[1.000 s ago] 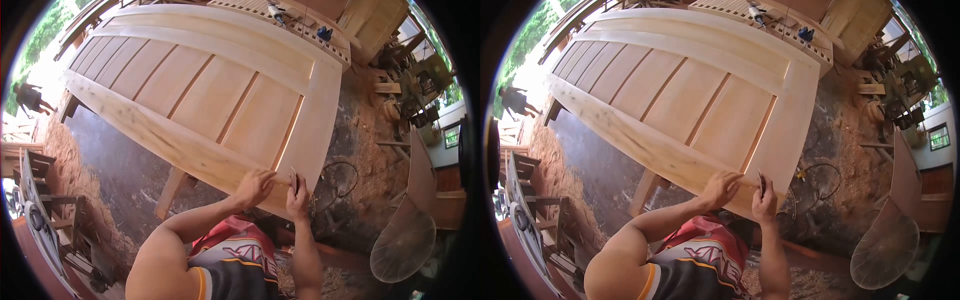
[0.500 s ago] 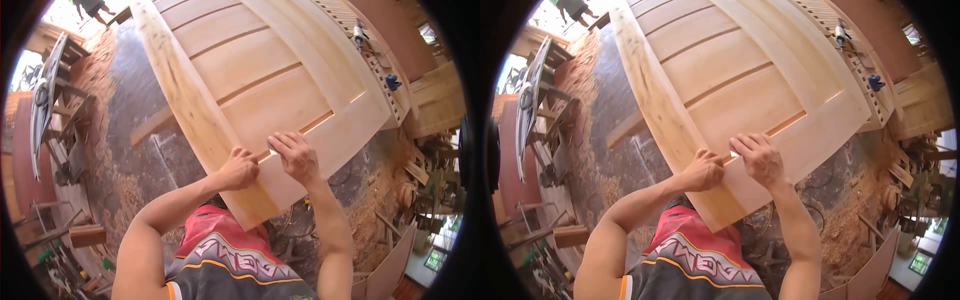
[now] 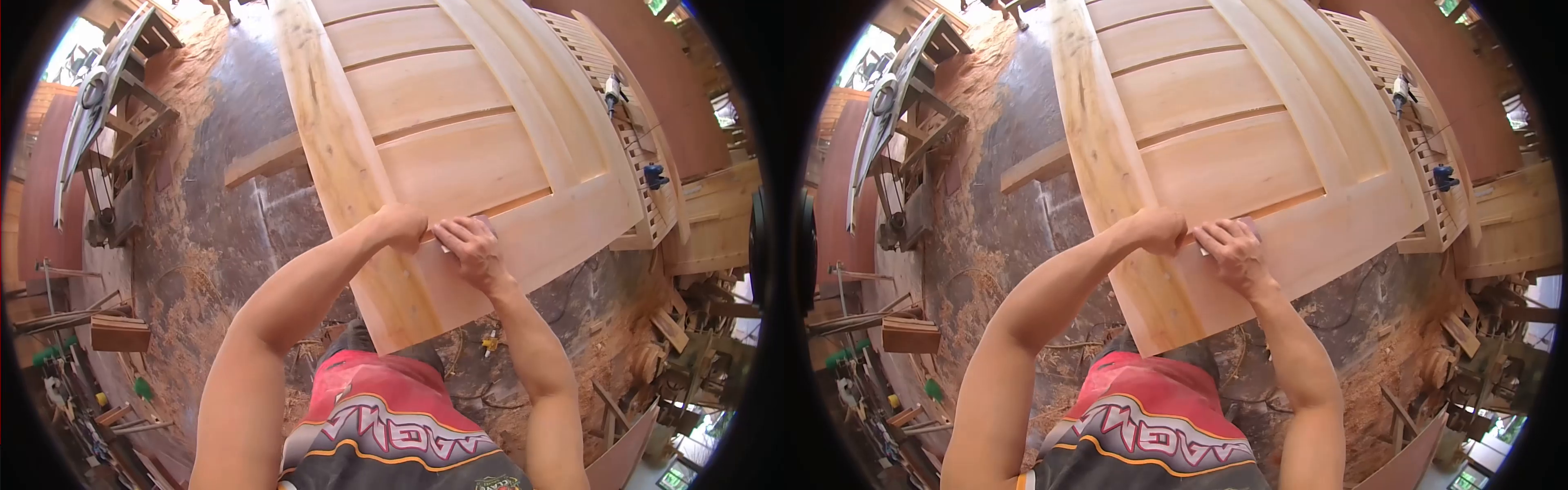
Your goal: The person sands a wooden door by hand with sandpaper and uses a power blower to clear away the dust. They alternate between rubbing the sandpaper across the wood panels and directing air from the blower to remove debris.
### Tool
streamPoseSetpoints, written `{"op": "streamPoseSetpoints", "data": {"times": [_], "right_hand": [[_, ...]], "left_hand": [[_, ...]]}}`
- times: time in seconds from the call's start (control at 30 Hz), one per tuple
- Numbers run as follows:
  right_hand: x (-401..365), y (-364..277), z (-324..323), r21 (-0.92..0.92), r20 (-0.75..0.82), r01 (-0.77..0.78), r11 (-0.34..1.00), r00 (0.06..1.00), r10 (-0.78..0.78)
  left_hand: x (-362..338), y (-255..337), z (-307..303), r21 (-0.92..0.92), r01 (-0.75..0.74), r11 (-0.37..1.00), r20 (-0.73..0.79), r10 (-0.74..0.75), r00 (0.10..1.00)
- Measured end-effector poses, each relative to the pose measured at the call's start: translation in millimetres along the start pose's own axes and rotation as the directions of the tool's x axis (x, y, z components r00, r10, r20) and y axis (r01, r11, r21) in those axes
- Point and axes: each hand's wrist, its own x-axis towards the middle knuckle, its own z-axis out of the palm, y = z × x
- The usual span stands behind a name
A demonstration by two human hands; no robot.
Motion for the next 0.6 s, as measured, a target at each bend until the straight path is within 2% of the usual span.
{"op": "streamPoseSetpoints", "data": {"times": [0.13,0.23,0.33,0.4,0.47,0.5,0.53,0.57,0.6], "right_hand": [[9,-7,1,0.022,-0.101,-0.057,0.998,0.993,0.059],[11,-10,7,0.0,-0.099,-0.071,0.997,0.993,0.071],[8,-5,11,-0.026,-0.072,-0.056,0.998,0.996,0.054],[7,-9,14,-0.01,-0.084,-0.075,0.997,0.994,0.073],[12,-28,18,-0.022,-0.03,0.01,1.0,0.999,-0.011],[12,-37,18,-0.026,0.002,0.057,0.998,0.998,-0.057],[10,-40,11,0.005,0.052,0.07,0.998,0.996,-0.07],[7,-42,0,0.035,0.105,0.084,0.996,0.991,-0.087],[9,-43,-10,0.065,0.156,0.1,0.993,0.982,-0.109]], "left_hand": [[12,-8,-4,-0.062,-0.06,0.996,0.119,0.067,0.991],[13,-6,-11,-0.109,0.04,0.993,0.242,-0.012,0.97],[-9,-18,-22,-0.391,-0.174,0.904,0.229,0.279,0.933],[-25,-39,-28,-0.429,-0.167,0.888,0.1,0.231,0.968],[-14,-78,-26,-0.629,-0.217,0.747,-0.21,0.105,0.972],[-10,-81,-24,-0.54,-0.195,0.819,-0.393,-0.041,0.919],[-6,-83,-21,-0.458,-0.143,0.877,-0.566,-0.164,0.808],[-2,-84,-17,-0.389,-0.066,0.919,-0.719,-0.258,0.645],[2,-79,-9,-0.323,0.022,0.946,-0.75,-0.271,0.603]]}}
